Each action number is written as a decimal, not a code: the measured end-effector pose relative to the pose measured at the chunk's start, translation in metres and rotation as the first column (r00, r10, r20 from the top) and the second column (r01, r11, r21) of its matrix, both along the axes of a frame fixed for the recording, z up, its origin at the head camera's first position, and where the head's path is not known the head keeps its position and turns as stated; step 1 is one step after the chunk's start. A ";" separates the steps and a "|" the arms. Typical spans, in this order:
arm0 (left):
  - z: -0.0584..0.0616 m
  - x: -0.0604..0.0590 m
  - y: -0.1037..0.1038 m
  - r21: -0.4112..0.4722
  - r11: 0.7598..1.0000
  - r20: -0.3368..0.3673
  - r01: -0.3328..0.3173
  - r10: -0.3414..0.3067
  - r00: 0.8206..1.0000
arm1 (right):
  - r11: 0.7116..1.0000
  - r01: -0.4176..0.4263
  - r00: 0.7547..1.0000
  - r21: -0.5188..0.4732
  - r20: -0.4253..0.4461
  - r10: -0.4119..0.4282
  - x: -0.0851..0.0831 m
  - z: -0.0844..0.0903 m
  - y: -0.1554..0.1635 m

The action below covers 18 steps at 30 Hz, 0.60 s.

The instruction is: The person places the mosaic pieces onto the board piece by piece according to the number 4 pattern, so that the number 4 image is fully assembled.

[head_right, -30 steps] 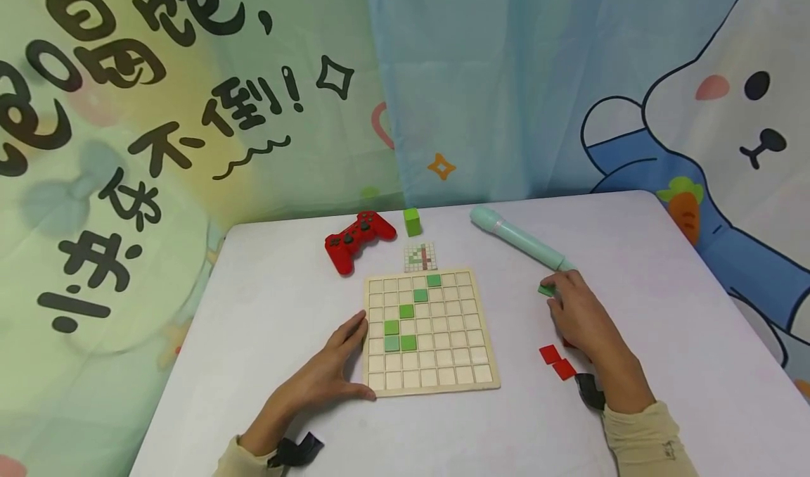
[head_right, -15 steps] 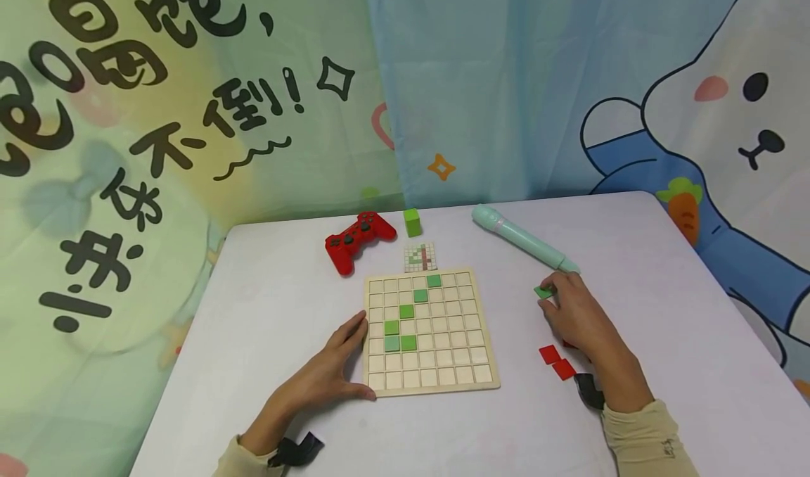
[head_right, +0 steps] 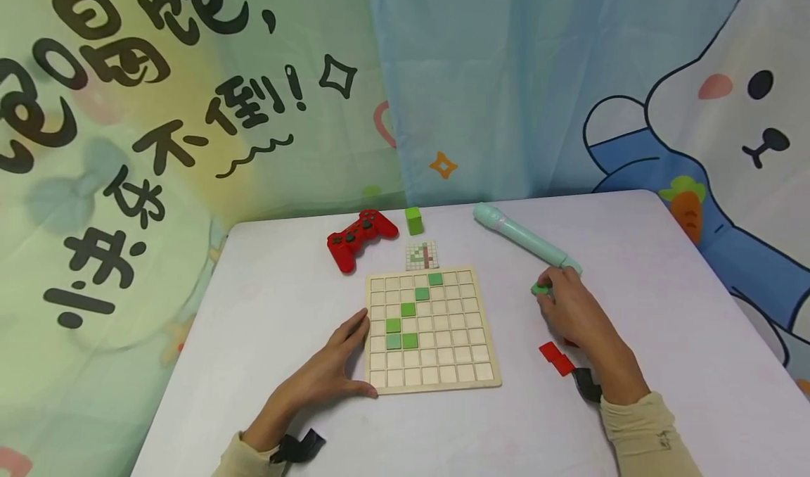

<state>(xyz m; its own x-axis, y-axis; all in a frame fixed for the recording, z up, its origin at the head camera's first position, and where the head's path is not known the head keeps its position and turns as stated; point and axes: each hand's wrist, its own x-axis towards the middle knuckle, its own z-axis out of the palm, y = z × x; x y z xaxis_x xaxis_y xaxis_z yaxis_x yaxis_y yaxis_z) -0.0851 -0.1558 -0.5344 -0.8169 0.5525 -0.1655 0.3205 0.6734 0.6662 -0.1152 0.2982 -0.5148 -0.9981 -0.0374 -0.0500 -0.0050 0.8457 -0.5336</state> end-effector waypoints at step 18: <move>0.000 -0.002 -0.001 0.007 1.000 -0.007 0.013 -0.013 1.000 | 0.829 -0.558 0.829 -0.030 0.034 0.559 0.009 0.031 -0.130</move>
<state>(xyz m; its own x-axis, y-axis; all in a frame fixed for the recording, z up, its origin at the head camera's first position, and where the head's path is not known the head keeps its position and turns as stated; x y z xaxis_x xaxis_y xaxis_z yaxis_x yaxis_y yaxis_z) -0.0870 -0.1572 -0.5348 -0.8107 0.5643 -0.1559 0.3340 0.6646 0.6684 -0.1058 0.1679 -0.4837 -0.8040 -0.5889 -0.0823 -0.4521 0.6953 -0.5587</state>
